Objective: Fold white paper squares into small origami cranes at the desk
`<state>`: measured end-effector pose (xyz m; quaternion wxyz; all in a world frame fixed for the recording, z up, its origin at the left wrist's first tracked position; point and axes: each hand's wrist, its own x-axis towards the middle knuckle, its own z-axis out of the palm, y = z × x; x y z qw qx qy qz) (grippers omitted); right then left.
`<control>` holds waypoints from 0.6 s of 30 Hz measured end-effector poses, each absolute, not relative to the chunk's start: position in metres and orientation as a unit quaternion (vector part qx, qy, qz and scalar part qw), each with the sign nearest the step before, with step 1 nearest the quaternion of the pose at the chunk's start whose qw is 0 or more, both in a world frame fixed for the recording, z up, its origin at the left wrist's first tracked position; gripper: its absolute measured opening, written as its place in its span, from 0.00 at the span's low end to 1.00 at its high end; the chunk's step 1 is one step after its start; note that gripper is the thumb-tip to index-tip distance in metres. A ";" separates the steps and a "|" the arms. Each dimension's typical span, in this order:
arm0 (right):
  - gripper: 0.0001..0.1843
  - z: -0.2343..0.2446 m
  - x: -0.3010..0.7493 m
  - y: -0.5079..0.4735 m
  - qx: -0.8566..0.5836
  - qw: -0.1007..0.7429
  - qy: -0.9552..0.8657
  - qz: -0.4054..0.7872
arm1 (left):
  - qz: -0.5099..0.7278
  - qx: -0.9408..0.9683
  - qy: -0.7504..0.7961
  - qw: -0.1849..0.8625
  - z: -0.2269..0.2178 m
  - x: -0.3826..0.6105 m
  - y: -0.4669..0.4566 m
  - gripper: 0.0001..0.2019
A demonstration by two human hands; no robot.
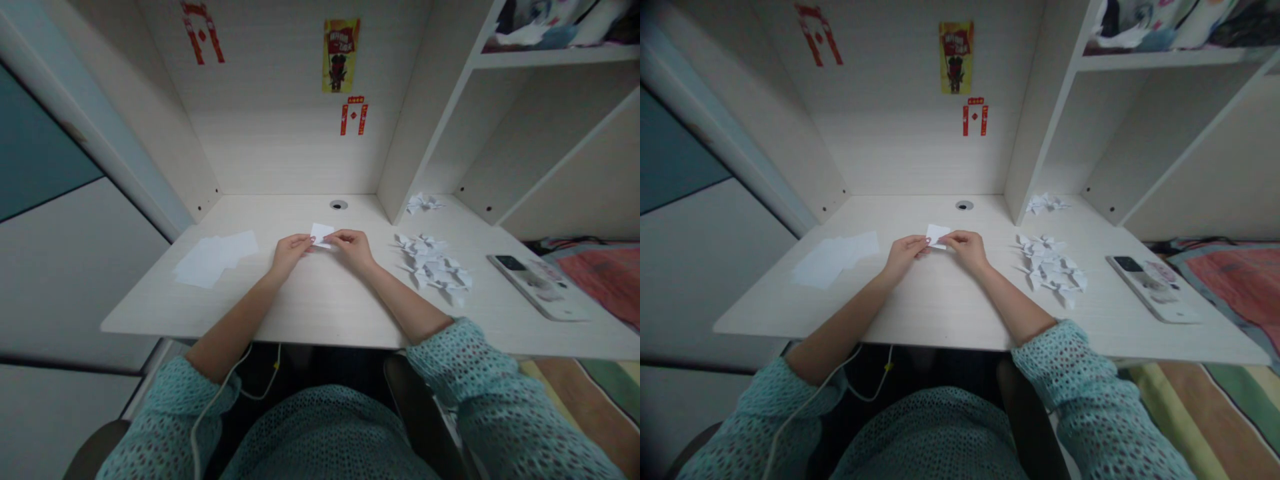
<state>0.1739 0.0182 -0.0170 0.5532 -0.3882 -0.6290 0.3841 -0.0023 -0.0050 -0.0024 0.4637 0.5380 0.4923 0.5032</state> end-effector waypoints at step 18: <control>0.12 -0.006 0.156 0.000 -0.412 0.625 -0.538 0.388 | 0.567 0.557 0.418 0.439 0.009 0.008 -0.017 0.30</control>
